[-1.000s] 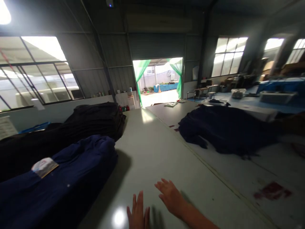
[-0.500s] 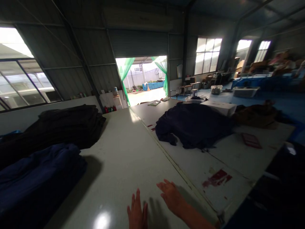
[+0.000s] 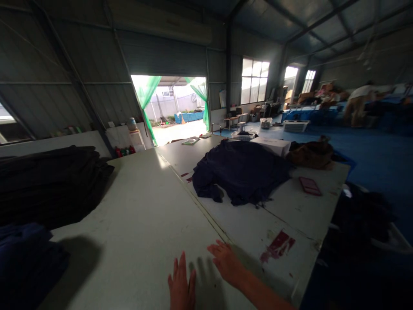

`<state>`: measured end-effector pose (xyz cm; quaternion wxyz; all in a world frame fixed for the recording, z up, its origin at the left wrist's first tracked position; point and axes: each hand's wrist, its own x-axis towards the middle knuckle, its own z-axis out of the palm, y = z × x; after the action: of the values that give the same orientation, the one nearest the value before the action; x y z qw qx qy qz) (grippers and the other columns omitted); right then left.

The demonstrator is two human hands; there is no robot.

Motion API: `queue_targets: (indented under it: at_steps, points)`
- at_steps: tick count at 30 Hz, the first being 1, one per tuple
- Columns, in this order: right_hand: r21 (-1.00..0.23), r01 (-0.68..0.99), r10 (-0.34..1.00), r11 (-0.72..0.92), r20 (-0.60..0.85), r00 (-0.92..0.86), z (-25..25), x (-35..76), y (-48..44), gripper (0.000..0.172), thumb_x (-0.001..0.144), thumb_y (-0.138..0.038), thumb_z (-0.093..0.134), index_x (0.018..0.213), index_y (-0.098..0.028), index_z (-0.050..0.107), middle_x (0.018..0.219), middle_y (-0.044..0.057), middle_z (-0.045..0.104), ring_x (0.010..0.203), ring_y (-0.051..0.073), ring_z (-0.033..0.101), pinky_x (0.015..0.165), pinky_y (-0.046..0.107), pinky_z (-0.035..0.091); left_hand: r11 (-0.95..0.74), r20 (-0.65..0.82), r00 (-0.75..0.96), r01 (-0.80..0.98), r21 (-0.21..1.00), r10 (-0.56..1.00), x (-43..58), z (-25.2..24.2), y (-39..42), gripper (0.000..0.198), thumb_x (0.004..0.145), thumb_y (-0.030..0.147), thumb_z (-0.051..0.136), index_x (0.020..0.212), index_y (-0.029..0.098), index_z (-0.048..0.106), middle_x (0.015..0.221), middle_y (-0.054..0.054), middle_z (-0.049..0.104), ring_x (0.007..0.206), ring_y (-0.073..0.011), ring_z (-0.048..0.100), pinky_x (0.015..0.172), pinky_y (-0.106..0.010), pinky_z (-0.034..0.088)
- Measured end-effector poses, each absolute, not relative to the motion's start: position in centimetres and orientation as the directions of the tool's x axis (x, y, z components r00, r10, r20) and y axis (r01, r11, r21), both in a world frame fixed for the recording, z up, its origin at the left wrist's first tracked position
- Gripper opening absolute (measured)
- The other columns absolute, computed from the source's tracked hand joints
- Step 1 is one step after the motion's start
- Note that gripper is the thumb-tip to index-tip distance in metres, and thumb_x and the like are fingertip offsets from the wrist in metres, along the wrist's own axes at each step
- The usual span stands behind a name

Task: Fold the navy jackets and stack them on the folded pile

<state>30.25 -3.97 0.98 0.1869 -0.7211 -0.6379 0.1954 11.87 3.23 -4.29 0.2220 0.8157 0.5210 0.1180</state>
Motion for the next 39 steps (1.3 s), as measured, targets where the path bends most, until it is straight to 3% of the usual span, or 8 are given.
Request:
queue_targets:
  at_steps: [14,28,31,35,39]
  points:
    - [-0.443,0.886,0.991,-0.135,-0.071,0.116,1.7,40.7,1.1,0.051,0.082,-0.021,0.029,0.132,-0.023,0.038,0.135,0.004,0.043,0.129,0.022,0.026,0.105,0.045,0.019,-0.330,-0.085,0.409,0.827,0.455,0.909,20.9,-1.7,4.5,0.054,0.086,0.025,0.020,0.139,0.011,0.019,0.147,-0.008,0.019,0.136,-0.0211,0.003,0.109,-0.049,0.011]
    - [-0.329,0.911,0.967,-0.249,-0.025,0.255,1.8,61.7,3.3,0.064,0.072,-0.014,0.039,0.135,-0.022,0.032,0.141,0.004,0.034,0.132,0.021,0.018,0.105,0.040,0.015,-0.435,-0.094,0.532,0.770,0.468,0.841,42.7,0.0,7.7,0.054,0.086,0.025,0.024,0.139,0.014,0.021,0.147,-0.006,0.019,0.136,-0.0200,0.005,0.109,-0.044,0.012]
    - [-0.302,0.914,0.962,-0.270,-0.043,0.270,1.5,65.8,3.8,0.069,0.069,-0.015,0.042,0.136,-0.022,0.029,0.142,0.004,0.031,0.133,0.022,0.015,0.105,0.044,0.013,-0.470,-0.102,0.562,0.767,0.437,0.821,47.3,0.2,8.6,0.060,0.081,0.017,0.029,0.140,0.016,0.018,0.147,-0.003,0.017,0.136,-0.0209,0.004,0.109,-0.045,0.013]
    - [-0.270,0.932,0.970,-0.242,-0.074,0.230,1.3,70.4,4.5,0.079,0.061,-0.015,0.044,0.137,-0.022,0.026,0.144,0.004,0.027,0.134,0.023,0.010,0.106,0.048,0.007,-0.509,-0.093,0.568,0.788,0.346,0.818,51.9,0.5,10.0,0.083,0.064,0.002,0.036,0.140,0.024,0.011,0.149,0.006,0.007,0.135,-0.0270,-0.006,0.108,-0.049,0.014]
    - [-0.247,0.945,0.976,-0.215,-0.102,0.195,0.9,73.5,5.2,0.085,0.054,-0.013,0.043,0.137,-0.021,0.027,0.144,0.004,0.026,0.134,0.024,0.010,0.105,0.049,0.003,-0.609,-0.097,0.641,0.759,0.232,0.762,54.6,0.3,11.4,0.095,0.055,-0.005,0.034,0.137,0.038,0.014,0.148,0.013,0.011,0.135,-0.0268,-0.007,0.105,-0.060,0.002]
